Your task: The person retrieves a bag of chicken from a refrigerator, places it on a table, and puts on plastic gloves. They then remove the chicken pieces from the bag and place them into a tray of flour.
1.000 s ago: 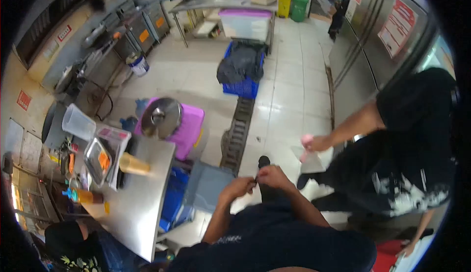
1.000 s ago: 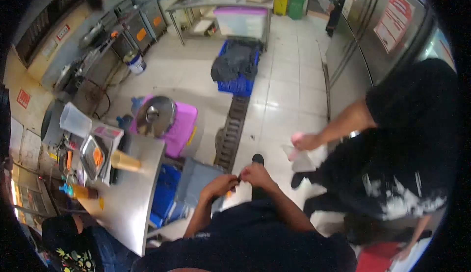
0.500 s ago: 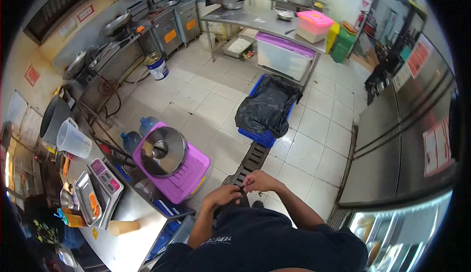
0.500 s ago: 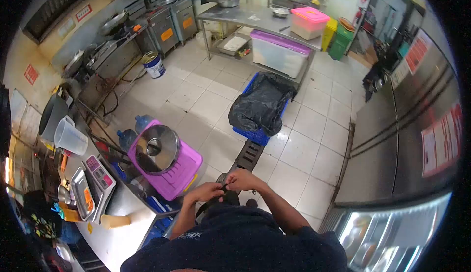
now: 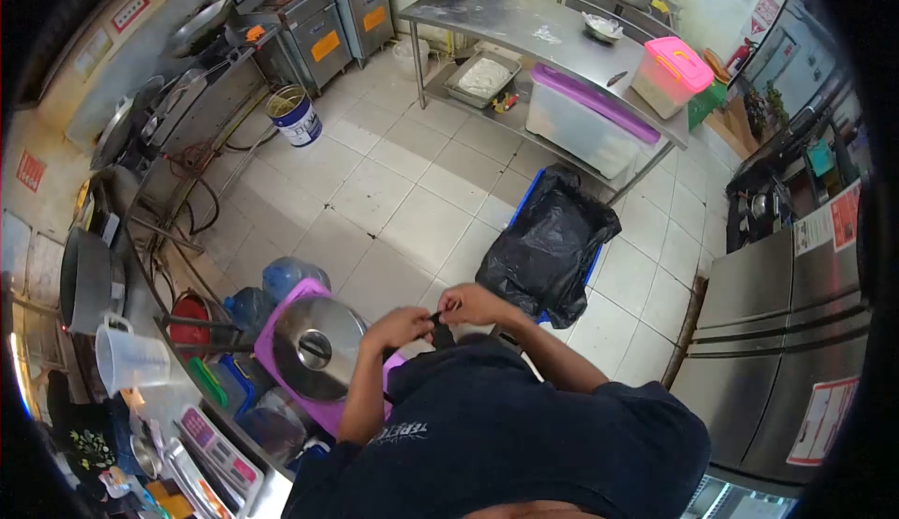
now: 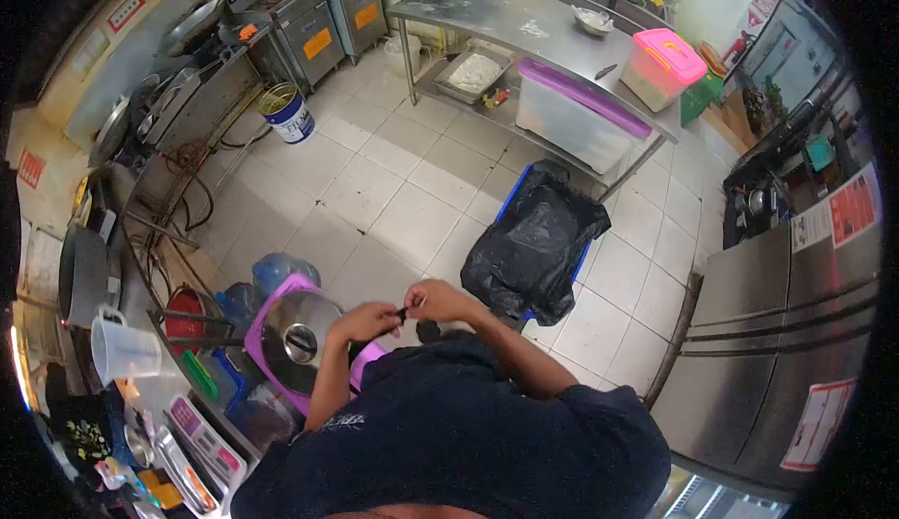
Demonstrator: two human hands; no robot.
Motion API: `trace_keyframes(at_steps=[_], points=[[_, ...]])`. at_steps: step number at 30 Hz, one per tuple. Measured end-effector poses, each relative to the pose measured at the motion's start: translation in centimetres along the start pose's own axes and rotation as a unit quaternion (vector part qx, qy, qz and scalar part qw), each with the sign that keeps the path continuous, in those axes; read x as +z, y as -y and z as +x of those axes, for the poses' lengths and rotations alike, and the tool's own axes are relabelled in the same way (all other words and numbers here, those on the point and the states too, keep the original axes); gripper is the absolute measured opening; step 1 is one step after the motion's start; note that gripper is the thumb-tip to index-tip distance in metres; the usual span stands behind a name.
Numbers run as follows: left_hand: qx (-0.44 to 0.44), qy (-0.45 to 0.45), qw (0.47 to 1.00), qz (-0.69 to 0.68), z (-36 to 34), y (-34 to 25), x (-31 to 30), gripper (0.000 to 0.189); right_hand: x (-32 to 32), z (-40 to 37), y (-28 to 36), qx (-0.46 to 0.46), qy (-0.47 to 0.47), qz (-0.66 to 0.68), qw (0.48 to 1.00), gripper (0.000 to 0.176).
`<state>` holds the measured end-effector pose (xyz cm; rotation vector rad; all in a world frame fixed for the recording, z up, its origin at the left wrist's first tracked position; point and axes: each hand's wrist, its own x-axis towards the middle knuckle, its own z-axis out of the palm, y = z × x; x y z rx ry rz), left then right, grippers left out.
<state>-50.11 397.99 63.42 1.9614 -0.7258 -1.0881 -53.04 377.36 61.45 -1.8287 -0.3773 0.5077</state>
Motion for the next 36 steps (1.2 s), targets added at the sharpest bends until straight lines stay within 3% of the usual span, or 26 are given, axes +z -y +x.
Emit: trace_keyframes(at_steps=[3, 6, 8, 12, 15, 18, 20, 22, 24, 26, 29, 31, 32, 34, 36], points=[[0.003, -0.005, 1.000, 0.005, 5.2, -1.6, -8.4, 0.021, -6.7, 6.0, 1.9, 0.007, -0.049, 0.020, 0.999, 0.014], [0.026, 0.006, 0.999, 0.024, 11.3, -1.1, -14.6, 0.022, -12.4, 12.0, 0.3, 0.076, -0.061, 0.053, 0.994, 0.015], [0.017, 0.008, 1.000, 0.018, 15.5, -0.7, -18.6, 0.022, -16.1, 16.0, -0.9, 0.075, -0.066, 0.101, 0.990, 0.012], [0.001, 0.020, 1.000, 0.021, 24.2, 1.0, -27.7, 0.020, -24.1, 25.9, -5.0, 0.029, -0.027, 0.121, 0.992, 0.012], [-0.020, 0.020, 1.000, 0.001, 30.0, 0.3, -35.4, 0.020, -31.6, 33.6, -3.9, 0.057, -0.008, 0.064, 0.996, 0.011], [-0.008, 0.004, 0.999, 0.053, 34.6, 0.0, -43.9, 0.021, -38.5, 41.3, -2.2, 0.023, 0.005, 0.026, 0.999, 0.011], [-0.012, -0.040, 0.997, 0.060, 37.1, -1.1, -49.2, 0.023, -42.3, 46.3, -1.8, 0.036, 0.015, 0.025, 0.999, 0.012], [-0.025, -0.047, 0.996, 0.072, 40.0, -0.8, -53.6, 0.021, -45.7, 51.2, -1.6, -0.054, 0.005, -0.020, 0.998, 0.013], [0.018, -0.051, 0.989, -0.137, 43.9, 3.4, -56.6, 0.018, -48.9, 55.6, -1.9, -0.037, 0.025, -0.050, 0.998, 0.016], [-0.031, -0.028, 0.989, -0.144, 47.1, 3.4, -60.8, 0.016, -52.2, 59.7, -2.4, -0.021, 0.058, -0.001, 0.998, 0.018], [-0.032, 0.056, 0.991, -0.116, 53.3, 5.7, -67.7, 0.024, -57.4, 65.0, -4.7, 0.023, 0.006, -0.034, 0.999, 0.018], [-0.019, 0.079, 0.996, -0.024, 57.7, 6.0, -72.6, 0.029, -61.8, 67.5, -5.8, 0.062, -0.048, 0.020, 0.997, 0.018], [0.004, 0.045, 0.995, -0.091, 59.3, 5.9, -74.8, 0.037, -64.1, 68.3, -6.2, 0.096, -0.089, 0.068, 0.989, 0.018], [0.021, 0.002, 0.999, 0.048, 63.8, 4.3, -80.9, 0.044, -70.0, 69.6, -6.3, 0.112, -0.172, 0.079, 0.975, 0.019], [0.119, -0.130, 0.978, 0.108, 69.7, 1.2, -86.5, 0.046, -75.9, 69.6, -7.2, 0.105, -0.282, 0.102, 0.948, 0.019]])
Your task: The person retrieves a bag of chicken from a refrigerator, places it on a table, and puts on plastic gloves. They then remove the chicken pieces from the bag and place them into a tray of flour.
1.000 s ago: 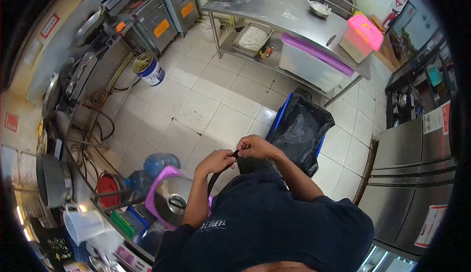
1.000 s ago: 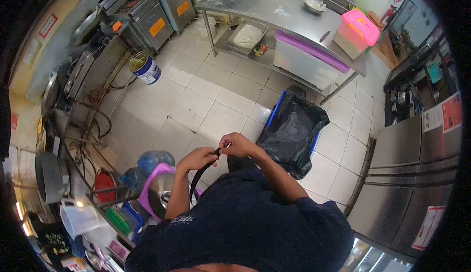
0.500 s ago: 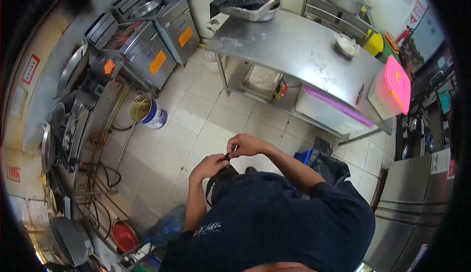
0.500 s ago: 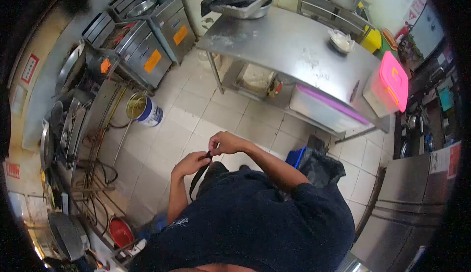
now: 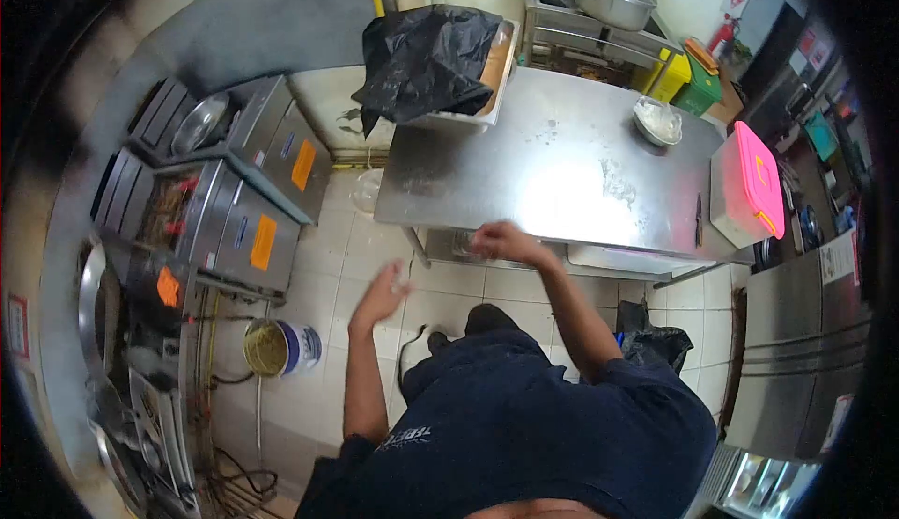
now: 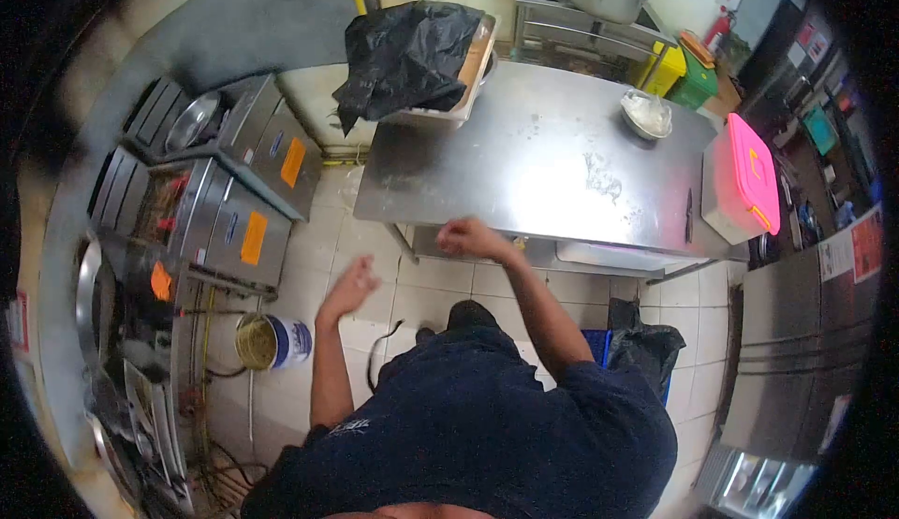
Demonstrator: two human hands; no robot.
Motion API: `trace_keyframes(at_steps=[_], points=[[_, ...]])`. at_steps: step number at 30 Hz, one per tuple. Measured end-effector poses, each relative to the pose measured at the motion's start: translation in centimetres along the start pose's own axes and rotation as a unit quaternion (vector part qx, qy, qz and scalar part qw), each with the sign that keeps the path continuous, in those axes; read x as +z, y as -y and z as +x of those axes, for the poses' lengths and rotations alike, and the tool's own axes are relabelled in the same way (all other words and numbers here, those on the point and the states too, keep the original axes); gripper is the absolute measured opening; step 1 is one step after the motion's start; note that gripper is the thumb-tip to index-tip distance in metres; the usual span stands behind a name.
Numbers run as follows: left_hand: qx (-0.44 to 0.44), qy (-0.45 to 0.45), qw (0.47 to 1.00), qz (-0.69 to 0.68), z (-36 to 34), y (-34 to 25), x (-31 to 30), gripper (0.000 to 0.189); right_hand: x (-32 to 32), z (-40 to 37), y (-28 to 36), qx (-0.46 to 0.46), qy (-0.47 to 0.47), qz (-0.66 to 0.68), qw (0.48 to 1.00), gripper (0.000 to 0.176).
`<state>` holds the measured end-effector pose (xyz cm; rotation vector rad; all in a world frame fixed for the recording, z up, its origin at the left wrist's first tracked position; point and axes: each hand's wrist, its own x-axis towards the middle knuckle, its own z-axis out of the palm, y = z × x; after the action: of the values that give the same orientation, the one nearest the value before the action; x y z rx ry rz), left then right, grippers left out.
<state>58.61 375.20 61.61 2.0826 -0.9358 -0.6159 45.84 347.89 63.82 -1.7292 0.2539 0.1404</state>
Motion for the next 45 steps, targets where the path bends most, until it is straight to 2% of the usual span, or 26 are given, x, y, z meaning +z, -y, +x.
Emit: trace_keyframes(at_steps=[3, 6, 8, 9, 11, 12, 14, 15, 16, 17, 18, 19, 21, 22, 24, 25, 26, 27, 28, 30, 33, 35, 37, 38, 43, 45], points=[[0.097, -0.112, 0.989, -0.001, 12.5, -4.7, -6.3, 0.048, -7.3, 4.6, 1.4, 0.018, -0.176, 0.126, 0.976, 0.021], [0.174, -0.212, 0.962, -0.016, 25.1, -9.4, -8.7, 0.049, -14.6, 10.8, 0.8, 0.003, -0.323, 0.183, 0.929, 0.021], [0.185, -0.243, 0.948, 0.082, 32.1, -12.7, -9.1, 0.067, -19.5, 15.6, 0.2, -0.004, -0.387, 0.185, 0.903, 0.034], [0.190, -0.243, 0.947, 0.082, 35.0, -14.2, -8.3, 0.067, -21.3, 17.8, -0.1, 0.013, -0.415, 0.202, 0.887, 0.039], [0.039, -0.222, 0.952, 0.207, 40.5, -17.0, -7.1, 0.089, -25.0, 21.8, 0.7, 0.022, -0.446, 0.224, 0.866, 0.044], [0.040, -0.218, 0.952, 0.211, 42.5, -17.3, -6.9, 0.089, -26.3, 23.4, 0.7, 0.055, -0.432, 0.231, 0.870, 0.049], [-0.037, -0.104, 0.946, 0.305, 46.3, -17.6, -6.5, 0.104, -28.4, 26.6, 1.6, 0.090, -0.409, 0.228, 0.879, 0.056], [-0.029, -0.091, 0.916, 0.389, 47.6, -16.8, -6.3, 0.100, -29.1, 27.8, 1.7, 0.112, -0.402, 0.150, 0.896, 0.049], [-0.032, -0.084, 0.916, 0.391, 49.7, -15.3, -6.3, 0.100, -29.8, 28.9, 1.7, 0.133, -0.391, 0.070, 0.908, 0.042], [-0.038, -0.041, 0.921, 0.386, 52.2, -13.2, -6.4, 0.087, -30.3, 29.9, 1.1, 0.142, -0.389, 0.076, 0.907, 0.042], [-0.045, 0.004, 0.924, 0.380, 53.6, -11.3, -6.7, 0.075, -30.5, 30.6, 0.2, 0.087, -0.391, 0.108, 0.910, 0.033], [-0.033, -0.014, 0.927, 0.374, 53.7, -11.5, -8.0, 0.059, -30.7, 30.9, -0.6, 0.030, -0.394, 0.139, 0.908, 0.025], [0.008, -0.065, 0.944, 0.322, 54.1, -12.4, -11.9, 0.037, -30.4, 31.1, -1.1, 0.037, -0.418, 0.160, 0.894, 0.019], [0.036, -0.101, 0.955, 0.276, 54.9, -12.1, -14.3, 0.030, -30.4, 31.2, -0.8, 0.032, -0.437, 0.175, 0.882, 0.014], [0.061, -0.051, 0.978, 0.192, 56.8, -10.3, -20.3, 0.031, -29.4, 29.4, 2.1, 0.016, -0.439, 0.207, 0.874, 0.017], [0.021, -0.095, 0.990, -0.104, 55.8, -9.4, -21.7, 0.029, -28.6, 28.3, 2.9, -0.003, -0.443, 0.237, 0.865, 0.023], [-0.020, -0.132, 0.911, -0.390, 54.5, -8.6, -22.9, 0.028, -28.2, 27.8, 2.7, -0.001, -0.448, 0.241, 0.861, 0.023], [-0.010, -0.155, 0.876, -0.457, 54.4, -7.7, -24.5, 0.029, -28.1, 26.9, 2.3, -0.011, -0.461, 0.230, 0.857, 0.023], [0.032, -0.176, 0.894, -0.412, 54.3, -6.6, -26.0, 0.029, -27.7, 25.6, 1.8, -0.020, -0.474, 0.219, 0.852, 0.024], [0.166, -0.241, 0.949, -0.117, 55.0, -3.6, -28.8, 0.030, -26.3, 22.1, 1.7, 0.014, -0.491, 0.178, 0.852, 0.028], [0.356, -0.313, 0.857, 0.202, 54.2, 0.6, -31.4, 0.032, -23.2, 16.7, 0.9, 0.022, -0.549, 0.170, 0.818, 0.024], [0.459, -0.332, 0.772, 0.289, 53.3, 2.8, -32.5, 0.033, -21.0, 12.8, 0.9, 0.008, -0.580, 0.168, 0.797, 0.027], [0.512, -0.349, 0.718, 0.316, 52.3, 4.6, -33.1, 0.034, -18.8, 9.0, 0.1, 0.037, -0.611, 0.129, 0.780, 0.032], [0.509, -0.348, 0.722, 0.314, 51.5, 5.5, -33.8, 0.035, -17.8, 7.0, -0.6, 0.065, -0.619, 0.085, 0.778, 0.035], [0.432, -0.302, 0.813, 0.248, 47.9, 8.3, -34.0, 0.036, -11.4, 1.0, -4.3, 0.108, -0.721, 0.070, 0.681, 0.035], [0.407, -0.286, 0.837, 0.228, 46.5, 9.3, -34.4, 0.037, -9.6, 0.4, -5.3, 0.123, -0.732, 0.059, 0.667, 0.033]])
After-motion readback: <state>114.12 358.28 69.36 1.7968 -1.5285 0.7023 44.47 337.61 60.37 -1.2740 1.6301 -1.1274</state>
